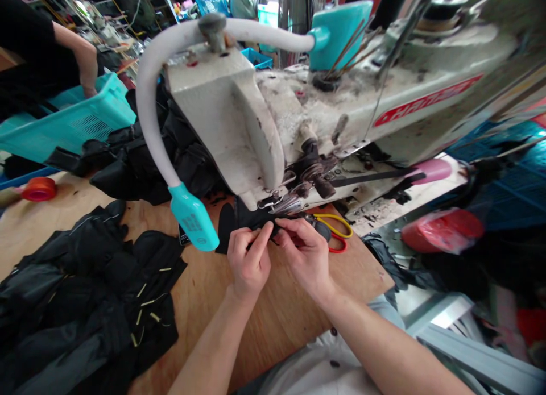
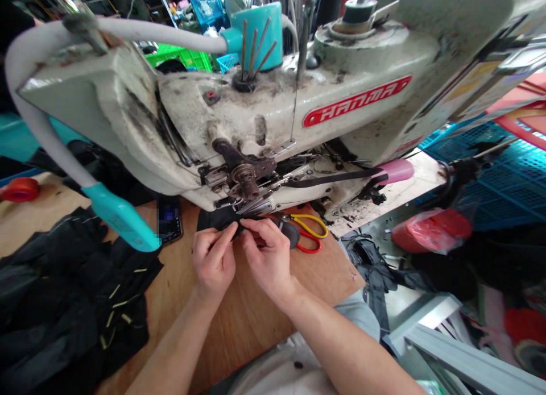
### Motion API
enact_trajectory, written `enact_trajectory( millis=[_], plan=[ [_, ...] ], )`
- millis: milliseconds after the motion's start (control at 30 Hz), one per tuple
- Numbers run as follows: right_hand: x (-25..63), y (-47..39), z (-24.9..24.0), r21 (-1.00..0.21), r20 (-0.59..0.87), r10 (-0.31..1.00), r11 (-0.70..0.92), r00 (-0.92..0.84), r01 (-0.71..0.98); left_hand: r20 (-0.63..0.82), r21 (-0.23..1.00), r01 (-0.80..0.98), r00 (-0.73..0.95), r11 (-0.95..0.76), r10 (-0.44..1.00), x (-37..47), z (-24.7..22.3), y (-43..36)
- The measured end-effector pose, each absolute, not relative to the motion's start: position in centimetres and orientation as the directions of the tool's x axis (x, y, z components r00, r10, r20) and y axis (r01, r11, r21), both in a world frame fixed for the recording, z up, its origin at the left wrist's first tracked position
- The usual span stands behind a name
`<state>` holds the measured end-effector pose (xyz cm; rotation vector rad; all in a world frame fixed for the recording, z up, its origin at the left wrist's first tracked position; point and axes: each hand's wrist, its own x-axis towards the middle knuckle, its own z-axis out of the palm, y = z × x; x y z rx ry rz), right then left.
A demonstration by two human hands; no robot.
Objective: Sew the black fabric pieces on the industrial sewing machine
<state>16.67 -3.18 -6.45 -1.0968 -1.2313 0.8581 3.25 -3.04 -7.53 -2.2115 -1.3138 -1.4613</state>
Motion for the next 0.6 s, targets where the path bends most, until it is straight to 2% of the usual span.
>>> enact_trajectory(
  millis=[167,333,433,600],
  plan=[
    [16.3,-3.1,-6.7,-0.975,0.157,0.973,0.181,0.17,-0.133,0.802,0.333,0.743,0.1,-0.58,0.589,3.4,-7.7,-3.1],
    [16.0,-2.9,-6.2,-0.925,-0.013,0.992,0.035,0.124,-0.378,0.806,0.334,0.743,0.094,-0.58,0.584,3.4,-7.6,-3.1],
    [15.9,-2.9,-6.1,-0.924,-0.025,0.992,0.024,0.124,-0.383,0.798,0.329,0.745,0.11,-0.581,0.592,3.1,-7.6,-3.1],
    [15.5,-2.9,-6.4,-0.956,0.019,0.982,0.074,0.189,-0.285,0.759,0.377,0.709,0.132,-0.596,0.638,2.7,-6.5,-3.4]
  ],
)
